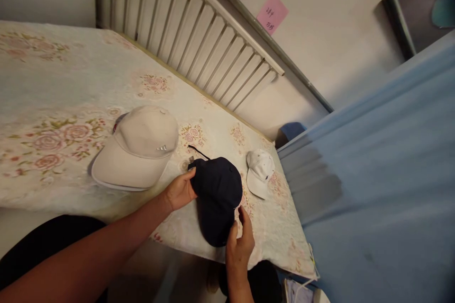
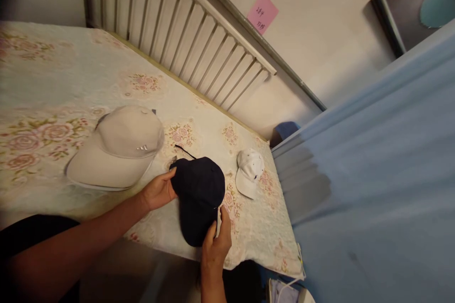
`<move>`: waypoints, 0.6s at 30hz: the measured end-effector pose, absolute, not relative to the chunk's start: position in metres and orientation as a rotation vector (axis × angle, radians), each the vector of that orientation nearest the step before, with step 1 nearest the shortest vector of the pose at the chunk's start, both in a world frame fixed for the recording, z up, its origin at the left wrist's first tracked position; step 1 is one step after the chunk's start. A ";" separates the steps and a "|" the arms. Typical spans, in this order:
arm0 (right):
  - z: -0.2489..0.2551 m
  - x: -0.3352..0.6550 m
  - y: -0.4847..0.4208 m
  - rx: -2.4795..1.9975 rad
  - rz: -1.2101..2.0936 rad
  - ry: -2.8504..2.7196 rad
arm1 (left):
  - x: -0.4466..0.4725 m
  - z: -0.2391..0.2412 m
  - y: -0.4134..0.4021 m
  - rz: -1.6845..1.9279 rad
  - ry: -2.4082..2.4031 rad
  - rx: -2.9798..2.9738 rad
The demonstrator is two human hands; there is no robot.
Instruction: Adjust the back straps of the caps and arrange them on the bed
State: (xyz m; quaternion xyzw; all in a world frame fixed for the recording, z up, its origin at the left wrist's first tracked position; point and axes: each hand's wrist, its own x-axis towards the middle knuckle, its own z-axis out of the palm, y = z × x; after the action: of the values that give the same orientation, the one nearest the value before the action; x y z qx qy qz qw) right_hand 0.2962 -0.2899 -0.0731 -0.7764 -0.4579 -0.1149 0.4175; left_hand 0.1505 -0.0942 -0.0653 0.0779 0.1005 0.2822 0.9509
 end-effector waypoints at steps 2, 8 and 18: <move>-0.064 0.284 -0.283 -1.921 -0.382 -1.250 | 0.150 -0.064 -0.098 0.513 0.138 0.148; -0.051 0.261 -0.269 -1.893 -0.436 -1.534 | 0.147 -0.063 -0.106 0.379 -0.016 0.172; -0.038 0.273 -0.259 -1.908 -0.216 -1.270 | 0.145 -0.060 -0.110 0.351 0.107 0.246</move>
State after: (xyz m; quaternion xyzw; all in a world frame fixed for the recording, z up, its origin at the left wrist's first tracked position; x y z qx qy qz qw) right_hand 0.2733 -0.2590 -0.0384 -0.7567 -0.5039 -0.0857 0.4075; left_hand 0.1450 -0.1095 -0.0599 0.1222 0.0531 0.1741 0.9757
